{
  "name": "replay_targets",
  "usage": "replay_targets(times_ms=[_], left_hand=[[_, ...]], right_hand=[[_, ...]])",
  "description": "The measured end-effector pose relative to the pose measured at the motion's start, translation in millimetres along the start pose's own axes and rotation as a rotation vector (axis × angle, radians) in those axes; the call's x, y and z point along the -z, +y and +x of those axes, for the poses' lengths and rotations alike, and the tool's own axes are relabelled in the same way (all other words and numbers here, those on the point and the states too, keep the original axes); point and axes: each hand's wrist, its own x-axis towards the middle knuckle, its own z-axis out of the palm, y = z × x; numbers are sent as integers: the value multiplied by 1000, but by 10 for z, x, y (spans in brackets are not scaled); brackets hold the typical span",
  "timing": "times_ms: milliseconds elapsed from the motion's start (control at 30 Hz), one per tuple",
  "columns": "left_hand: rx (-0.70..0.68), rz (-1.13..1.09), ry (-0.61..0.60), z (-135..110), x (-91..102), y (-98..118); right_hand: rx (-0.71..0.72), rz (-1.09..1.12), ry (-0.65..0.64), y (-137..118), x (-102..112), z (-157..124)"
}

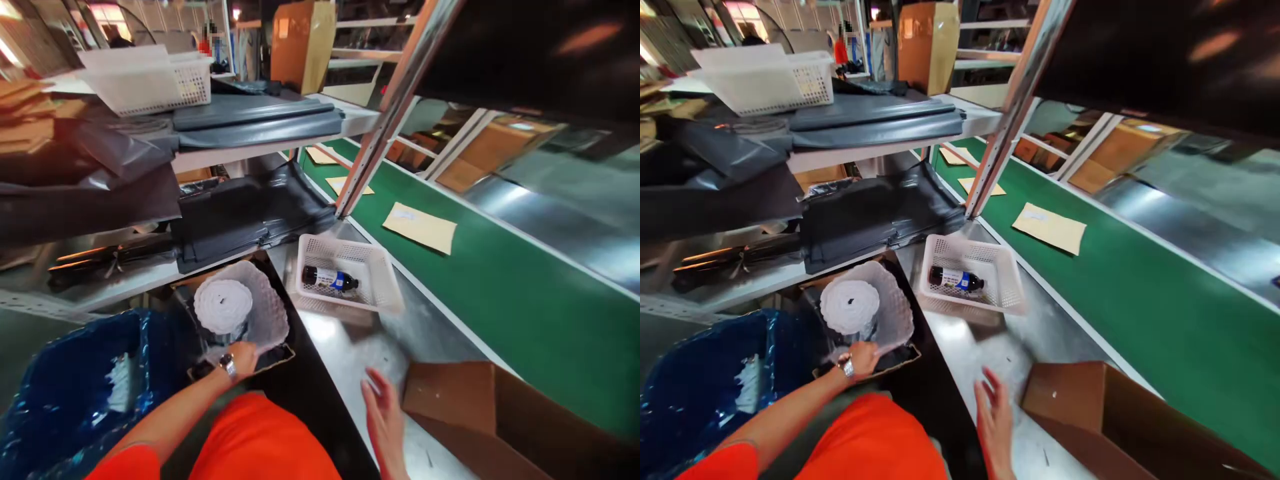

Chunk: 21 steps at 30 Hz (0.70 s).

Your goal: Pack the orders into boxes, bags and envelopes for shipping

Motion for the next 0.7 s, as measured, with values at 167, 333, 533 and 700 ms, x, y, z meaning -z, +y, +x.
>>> replay_targets(times_ms=[167, 333, 533, 700], left_hand=[[-375, -40, -40, -86, -335, 445], [-676, -24, -185, 128, -716, 742], [-708, -231, 300, 396, -35, 172], [-166, -123, 732, 865, 1280, -625]], right_hand=[[-413, 174, -459, -504, -1394, 535], [-214, -55, -694, -789, -1886, 947], [40, -350, -814, -837, -1652, 1195], [66, -360, -933, -1199, -1011, 1489]])
